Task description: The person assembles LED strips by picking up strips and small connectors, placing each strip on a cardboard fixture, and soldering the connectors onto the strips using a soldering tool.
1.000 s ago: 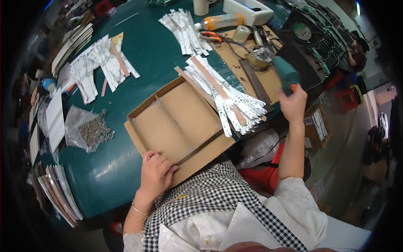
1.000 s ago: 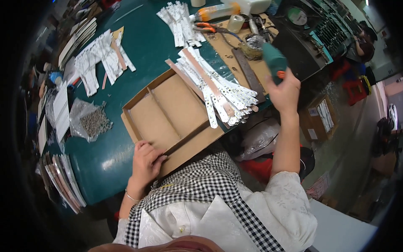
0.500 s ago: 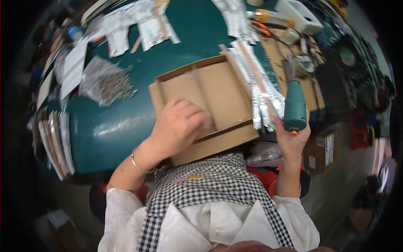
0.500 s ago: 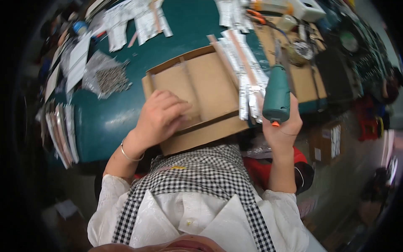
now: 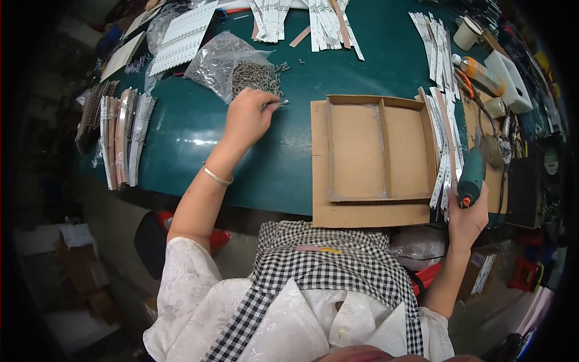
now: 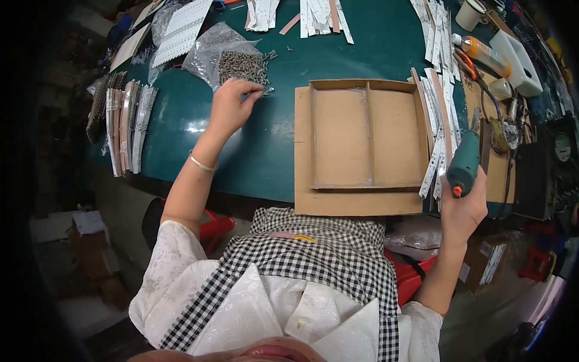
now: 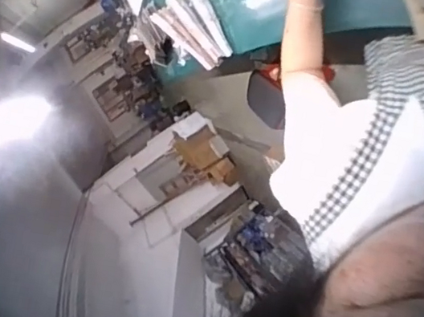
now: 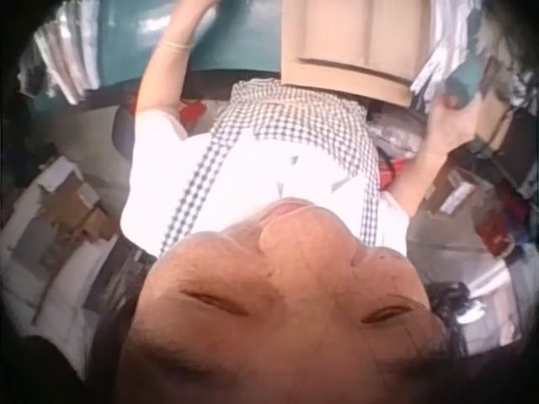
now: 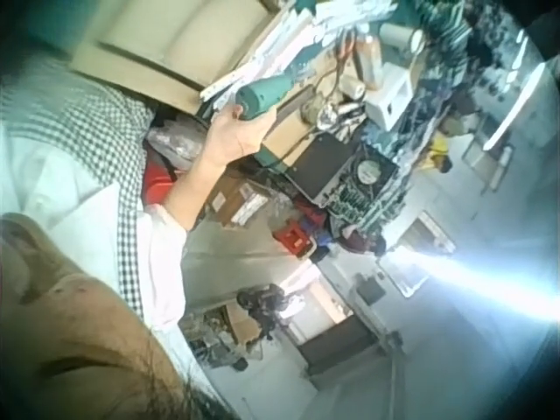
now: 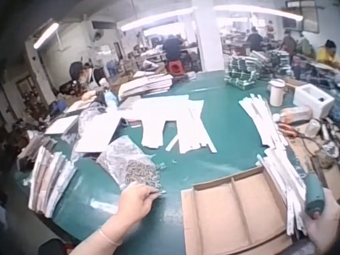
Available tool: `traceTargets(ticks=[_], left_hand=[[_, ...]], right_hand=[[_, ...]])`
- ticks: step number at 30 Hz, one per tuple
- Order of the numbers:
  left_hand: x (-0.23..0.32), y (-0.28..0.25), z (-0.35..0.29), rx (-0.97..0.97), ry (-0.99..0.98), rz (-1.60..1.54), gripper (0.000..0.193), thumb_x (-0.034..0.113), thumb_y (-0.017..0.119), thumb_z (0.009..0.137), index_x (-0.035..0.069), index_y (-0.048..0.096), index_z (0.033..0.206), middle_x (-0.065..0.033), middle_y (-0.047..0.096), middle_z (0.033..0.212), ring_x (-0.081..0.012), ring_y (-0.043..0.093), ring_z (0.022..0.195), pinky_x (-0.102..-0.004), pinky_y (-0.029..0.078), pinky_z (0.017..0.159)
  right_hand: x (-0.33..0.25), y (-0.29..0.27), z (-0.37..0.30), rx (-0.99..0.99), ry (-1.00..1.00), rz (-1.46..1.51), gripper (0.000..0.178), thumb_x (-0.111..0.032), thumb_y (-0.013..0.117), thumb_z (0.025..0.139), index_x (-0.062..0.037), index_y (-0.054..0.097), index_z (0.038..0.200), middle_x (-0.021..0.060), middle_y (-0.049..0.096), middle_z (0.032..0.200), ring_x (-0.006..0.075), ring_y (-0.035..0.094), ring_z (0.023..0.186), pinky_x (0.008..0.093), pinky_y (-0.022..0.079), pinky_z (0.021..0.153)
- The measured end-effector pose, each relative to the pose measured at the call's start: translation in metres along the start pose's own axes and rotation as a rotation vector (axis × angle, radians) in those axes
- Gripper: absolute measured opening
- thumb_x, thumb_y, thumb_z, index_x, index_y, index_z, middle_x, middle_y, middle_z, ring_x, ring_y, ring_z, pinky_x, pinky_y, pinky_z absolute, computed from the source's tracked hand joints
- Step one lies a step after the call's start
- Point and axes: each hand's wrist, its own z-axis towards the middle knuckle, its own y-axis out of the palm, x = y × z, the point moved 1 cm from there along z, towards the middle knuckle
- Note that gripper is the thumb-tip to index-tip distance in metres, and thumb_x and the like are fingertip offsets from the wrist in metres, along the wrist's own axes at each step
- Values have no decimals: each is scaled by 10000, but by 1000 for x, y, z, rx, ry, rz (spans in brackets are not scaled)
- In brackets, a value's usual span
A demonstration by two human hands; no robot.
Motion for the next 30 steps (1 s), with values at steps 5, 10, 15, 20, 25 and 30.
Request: traceTargets(ticks=[5, 10, 15, 20, 25, 30], left_hand=[[-1, 28, 18, -89, 11, 124, 109, 138, 736, 759, 70, 732, 844, -72, 673, 793, -264, 593, 781, -384, 478, 711], [-9, 32, 14, -32, 17, 48, 81, 159, 717, 763, 81, 708, 783, -78, 664, 771, -283, 596, 815, -408, 464, 730], [-2, 23, 13, 22, -64, -64, 79, 128, 719, 770, 65, 695, 812, -94, 648, 734, -286, 600, 755, -402, 483, 683], [-2, 25, 9, -16, 58, -82, 138, 118, 747, 746, 29, 697, 840, -91, 655, 786, -281, 626, 748, -371, 503, 668], [-14, 16, 2, -206, -99, -203, 188, 96, 780, 716, 23, 709, 873, -81, 653, 854, -230, 629, 728, -333, 500, 651], [-4, 5, -3, -114, -158, -185, 192, 83, 793, 704, 28, 712, 869, -69, 637, 849, -213, 613, 736, -321, 493, 660]], right_hand=[[-5, 8, 3, 46, 10, -44, 555, -83, 777, 724, -54, 537, 1223, 179, 643, 1039, 381, 640, 935, 408, 512, 774], [-6, 6, 7, 97, -26, -47, 508, 41, 669, 729, -40, 538, 1213, 188, 646, 995, 386, 634, 907, 405, 506, 770], [6, -2, -13, 224, 267, 496, 483, 97, 682, 733, 27, 542, 1190, 95, 658, 963, 189, 655, 858, 297, 510, 740], [-72, -21, -33, 48, 153, 795, 559, 162, 662, 711, 53, 506, 1237, 59, 563, 919, 110, 542, 784, 250, 486, 736], [-80, 4, -67, -234, 256, 767, 504, 119, 654, 773, 52, 498, 1248, 56, 581, 910, 119, 572, 755, 254, 486, 702], [-91, 24, -83, -164, 277, 957, 426, 40, 671, 827, 31, 524, 1226, 49, 588, 949, 123, 574, 806, 263, 480, 720]])
